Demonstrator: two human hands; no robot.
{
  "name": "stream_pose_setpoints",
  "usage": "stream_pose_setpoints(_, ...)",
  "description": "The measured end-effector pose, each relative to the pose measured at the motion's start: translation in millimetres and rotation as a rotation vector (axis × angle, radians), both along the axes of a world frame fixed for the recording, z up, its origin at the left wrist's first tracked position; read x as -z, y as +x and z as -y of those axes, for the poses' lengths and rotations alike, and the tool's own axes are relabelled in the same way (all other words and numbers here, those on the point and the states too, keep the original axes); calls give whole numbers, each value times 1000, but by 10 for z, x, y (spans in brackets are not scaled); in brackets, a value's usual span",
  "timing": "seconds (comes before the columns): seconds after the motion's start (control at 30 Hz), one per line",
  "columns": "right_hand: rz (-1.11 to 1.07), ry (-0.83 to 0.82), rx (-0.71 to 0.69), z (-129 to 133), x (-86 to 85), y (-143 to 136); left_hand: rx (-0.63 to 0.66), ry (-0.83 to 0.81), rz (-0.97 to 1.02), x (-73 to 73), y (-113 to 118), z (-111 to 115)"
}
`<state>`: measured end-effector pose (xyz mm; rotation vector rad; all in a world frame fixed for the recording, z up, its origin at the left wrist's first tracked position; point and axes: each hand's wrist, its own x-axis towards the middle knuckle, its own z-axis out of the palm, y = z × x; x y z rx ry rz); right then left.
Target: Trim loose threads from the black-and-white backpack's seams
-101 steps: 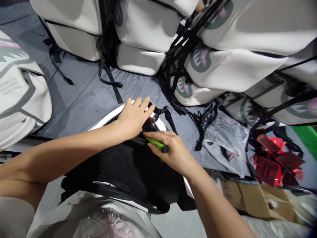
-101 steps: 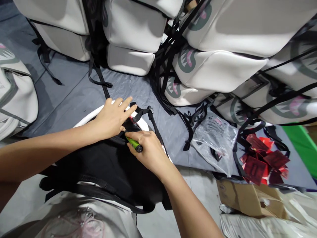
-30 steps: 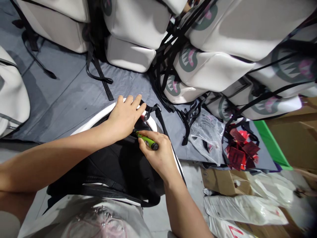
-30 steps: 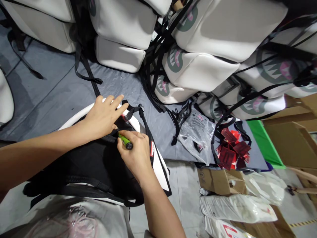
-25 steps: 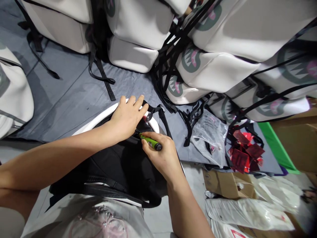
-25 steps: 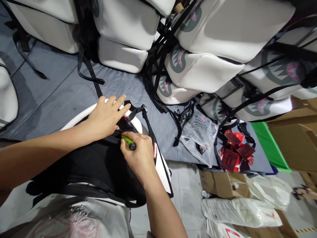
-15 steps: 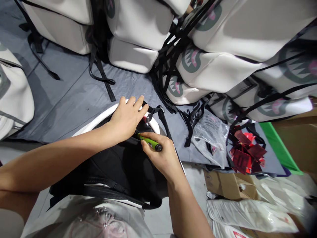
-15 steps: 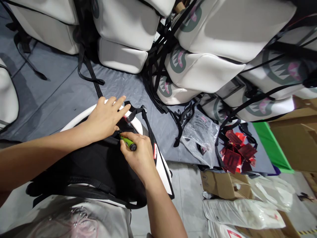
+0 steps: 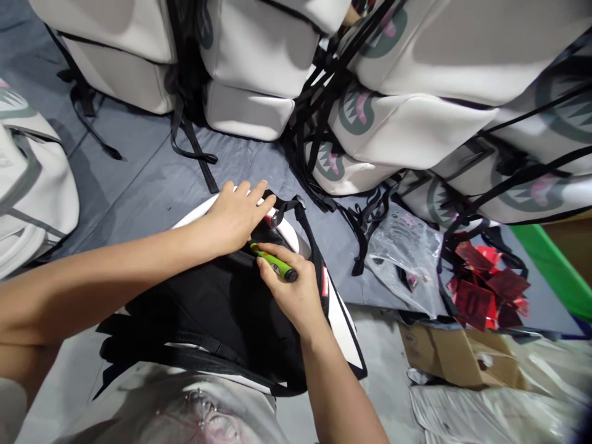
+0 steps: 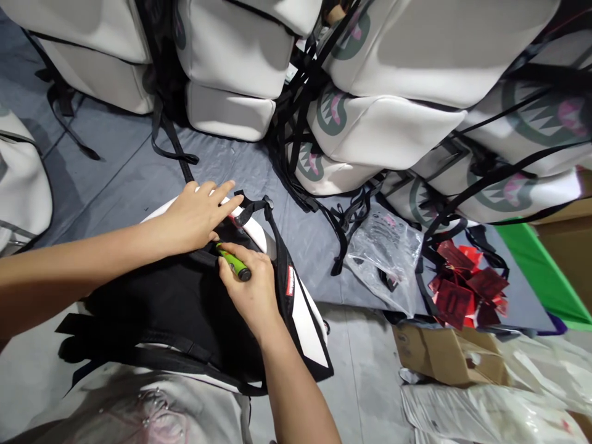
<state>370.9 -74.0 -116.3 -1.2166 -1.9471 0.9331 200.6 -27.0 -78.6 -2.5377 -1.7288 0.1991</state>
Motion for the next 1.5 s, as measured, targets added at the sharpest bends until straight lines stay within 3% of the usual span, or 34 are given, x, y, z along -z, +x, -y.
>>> stream_pose_setpoints(0.13,-14,58,47,45,12,-43,15,-219,-67,-208,-72,-48)
stream_pose_setpoints(0.27,10,95,31,100,-1,-59,-189,-308,-96,-346,-171,6)
stream_pose_setpoints(0.43,58,155,22,126,47,-123,-240,-262,-103,-286,-237,111)
stream_pose_setpoints(0.67,21,145,-2,68,131,-215,-272,-201,-163,-173,-114,164)
stream_pose_setpoints(0.87,-82,111,-29,66,144,-204,-210,-227,-136,-227,-179,174)
stream_pose_setpoints(1.1,-126,77,-42,114,102,-158,-118,-356,26,-323,-359,160)
stream_pose_setpoints(1.33,-112,36,-28,132,59,-165,-148,-437,153,-354,-425,152)
stream_pose_setpoints(1.5,-177,-20,-84,66,19,-288,-203,-426,204,-280,-463,163)
